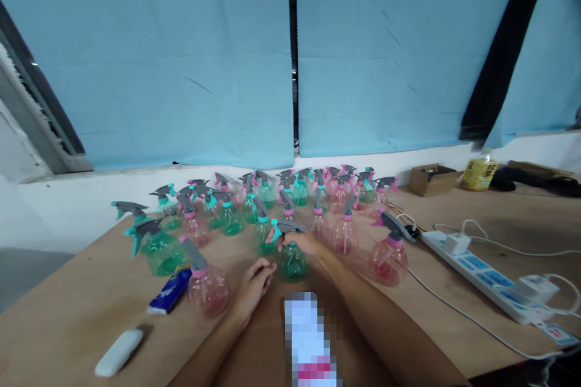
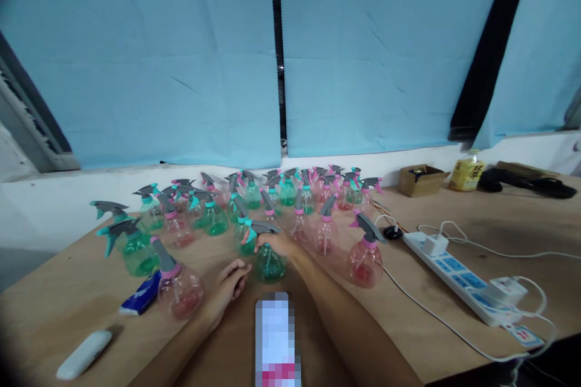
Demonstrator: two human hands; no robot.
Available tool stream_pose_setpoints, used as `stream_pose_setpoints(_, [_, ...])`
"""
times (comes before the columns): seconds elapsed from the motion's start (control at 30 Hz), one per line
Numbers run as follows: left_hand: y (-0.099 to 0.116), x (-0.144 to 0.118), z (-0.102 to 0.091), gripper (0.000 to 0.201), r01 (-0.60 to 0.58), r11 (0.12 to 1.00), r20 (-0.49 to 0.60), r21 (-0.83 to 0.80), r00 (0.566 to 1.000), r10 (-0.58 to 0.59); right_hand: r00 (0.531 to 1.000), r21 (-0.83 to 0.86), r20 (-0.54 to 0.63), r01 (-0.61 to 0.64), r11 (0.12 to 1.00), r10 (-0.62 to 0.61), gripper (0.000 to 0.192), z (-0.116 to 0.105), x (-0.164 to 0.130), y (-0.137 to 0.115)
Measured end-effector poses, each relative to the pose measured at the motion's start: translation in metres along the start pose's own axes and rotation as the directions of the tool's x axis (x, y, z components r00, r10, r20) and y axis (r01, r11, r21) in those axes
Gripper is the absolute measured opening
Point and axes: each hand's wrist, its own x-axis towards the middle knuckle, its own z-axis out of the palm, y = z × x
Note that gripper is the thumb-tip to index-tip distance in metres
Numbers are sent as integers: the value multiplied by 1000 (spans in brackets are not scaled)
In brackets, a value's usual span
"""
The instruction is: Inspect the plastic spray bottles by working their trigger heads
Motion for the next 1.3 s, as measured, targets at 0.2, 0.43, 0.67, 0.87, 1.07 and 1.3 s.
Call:
stream_pose_setpoints(0.2, [-1,-5,7,46,-40,994,67,100,997,33,1000,25,-26,-1,1000,2,28,9,0,-2])
stream_pose_setpoints(0.43, [2,-10,6,53,-82,987,157,139,986,60,999,16,-2,42,999,-42,24,28,-2,-3])
stream_pose_setpoints(0.67, [8,-30,13,43,-270,836,120,477,963,242,966,-110,-159,186,976,-202,26,37,-7,9])
stream_pose_setpoints(0.87, [12,-36,21,27,-372,755,144,540,924,353,959,-479,-165,126,869,-230,9,44,-7,3])
stream_pose_setpoints(1.07, [0,-26,13,20,-319,676,67,664,926,371,941,-627,-268,-8,779,-205,20,65,-1,-1])
stream_pose_setpoints(1.3, [-5,-21,16,20,-184,775,30,604,977,209,956,-556,-259,-33,831,-136,38,72,-2,3])
